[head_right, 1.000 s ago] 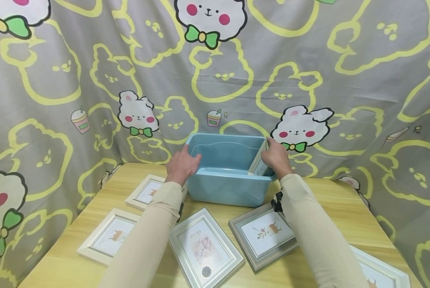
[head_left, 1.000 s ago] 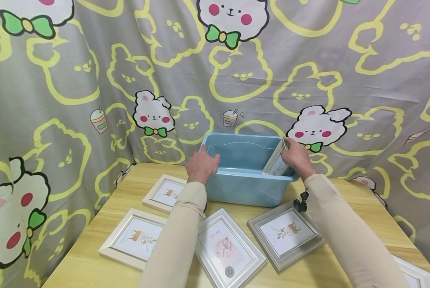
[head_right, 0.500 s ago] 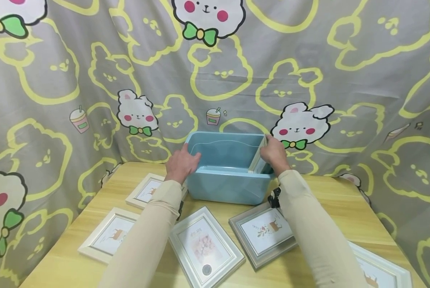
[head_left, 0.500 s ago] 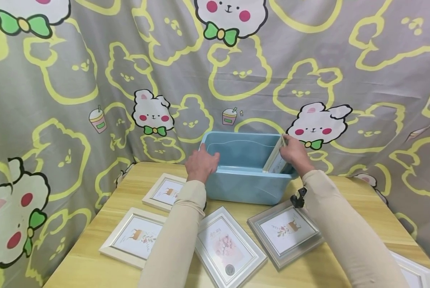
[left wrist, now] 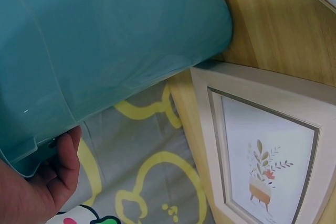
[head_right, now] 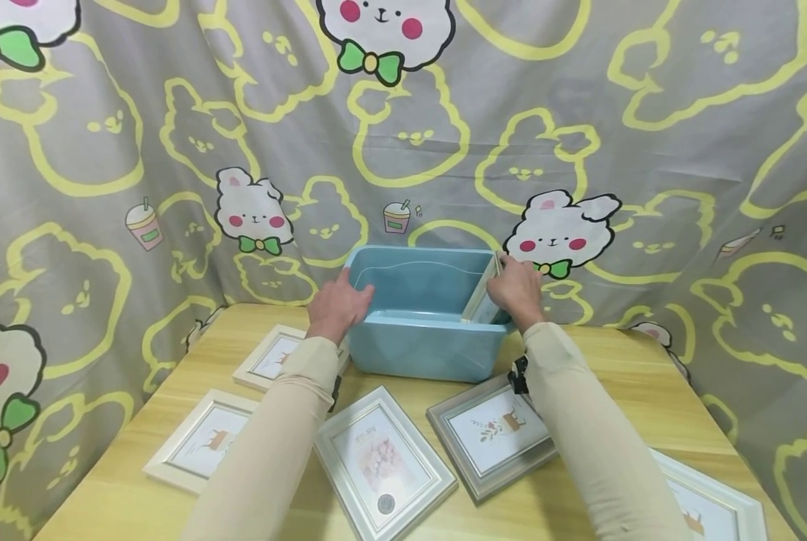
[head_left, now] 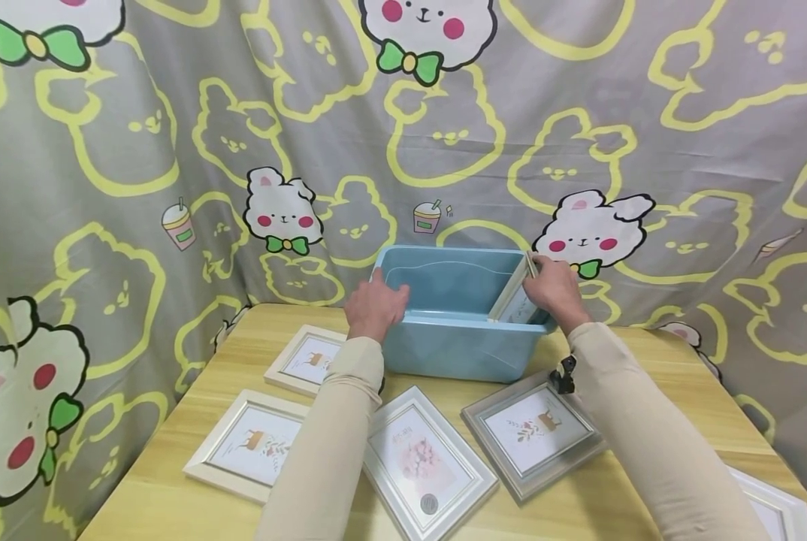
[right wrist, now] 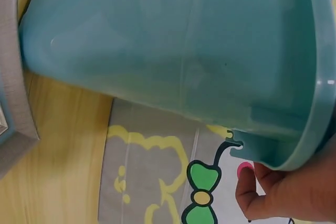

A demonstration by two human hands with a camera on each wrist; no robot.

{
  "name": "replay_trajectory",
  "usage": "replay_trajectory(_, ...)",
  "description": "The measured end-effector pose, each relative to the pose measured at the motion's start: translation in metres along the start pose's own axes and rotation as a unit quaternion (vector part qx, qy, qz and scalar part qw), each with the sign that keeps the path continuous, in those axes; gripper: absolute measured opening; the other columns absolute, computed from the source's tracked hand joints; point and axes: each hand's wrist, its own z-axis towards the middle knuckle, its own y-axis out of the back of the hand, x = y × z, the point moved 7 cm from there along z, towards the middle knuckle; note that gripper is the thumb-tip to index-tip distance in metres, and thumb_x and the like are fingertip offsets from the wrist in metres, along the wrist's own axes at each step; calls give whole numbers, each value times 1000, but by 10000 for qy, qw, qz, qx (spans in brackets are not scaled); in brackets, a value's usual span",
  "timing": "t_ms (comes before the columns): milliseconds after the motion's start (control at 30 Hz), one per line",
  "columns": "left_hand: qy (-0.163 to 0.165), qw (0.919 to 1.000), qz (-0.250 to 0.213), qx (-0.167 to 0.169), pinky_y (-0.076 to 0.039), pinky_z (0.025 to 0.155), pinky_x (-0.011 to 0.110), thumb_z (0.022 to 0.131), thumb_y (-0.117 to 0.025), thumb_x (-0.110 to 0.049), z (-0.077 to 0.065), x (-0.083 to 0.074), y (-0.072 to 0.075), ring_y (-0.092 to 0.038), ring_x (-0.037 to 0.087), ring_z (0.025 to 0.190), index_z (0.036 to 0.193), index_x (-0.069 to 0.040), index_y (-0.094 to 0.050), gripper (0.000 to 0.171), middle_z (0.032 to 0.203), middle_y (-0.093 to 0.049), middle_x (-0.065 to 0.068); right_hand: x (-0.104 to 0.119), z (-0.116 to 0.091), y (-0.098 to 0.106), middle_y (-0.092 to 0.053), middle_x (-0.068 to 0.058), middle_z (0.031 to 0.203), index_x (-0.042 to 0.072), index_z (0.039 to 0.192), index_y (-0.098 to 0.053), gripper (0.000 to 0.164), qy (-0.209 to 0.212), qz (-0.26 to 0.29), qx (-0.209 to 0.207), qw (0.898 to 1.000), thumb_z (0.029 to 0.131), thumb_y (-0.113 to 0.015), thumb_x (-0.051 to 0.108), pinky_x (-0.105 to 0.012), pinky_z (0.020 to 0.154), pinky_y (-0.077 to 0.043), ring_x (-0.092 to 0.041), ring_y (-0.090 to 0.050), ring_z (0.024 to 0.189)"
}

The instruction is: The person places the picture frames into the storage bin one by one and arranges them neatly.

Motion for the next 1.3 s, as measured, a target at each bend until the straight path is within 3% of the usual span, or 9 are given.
replay_trajectory(333,-15,10000,49,30,-45,96,53,87,-39,-61,-1,1,0,-56,38,118,151,-19,-31,76,137,-52,16,-5,-1,0,-44,-31,134,2,148,-33,64,-298,72,117,9995,90,-49,22,-61,95,-45,-42,-46,111)
replay_trajectory(500,-9,10000,20,14,-45,96,53,87,-40,-60,-1,-1,1,-56,39,118,150,-20,-32,76,137,-52,16,-8,-2,3,-40,-32,140,2,149,-31,66,-317,195,206,9991,92,-50,29,-62,98,-42,-44,-44,119)
replay_trajectory(867,8,10000,1,11,-45,96,53,87,-40,-60,-3,0,2,-57,39,117,150,-19,-32,75,136,-52,17,-16,-15,3,-27,-36,145,8,153,-22,78,147,-176,274,9994,91,-53,45,-65,96,-38,-53,-32,128)
replay_trajectory(1300,-35,10000,39,44,-45,96,52,87,-39,-60,-3,-1,1,-55,39,120,151,-20,-30,76,137,-52,18,-27,-39,8,-33,-31,147,17,155,-22,90,790,-933,-41,9925,86,-50,68,-71,92,-34,-50,-34,131)
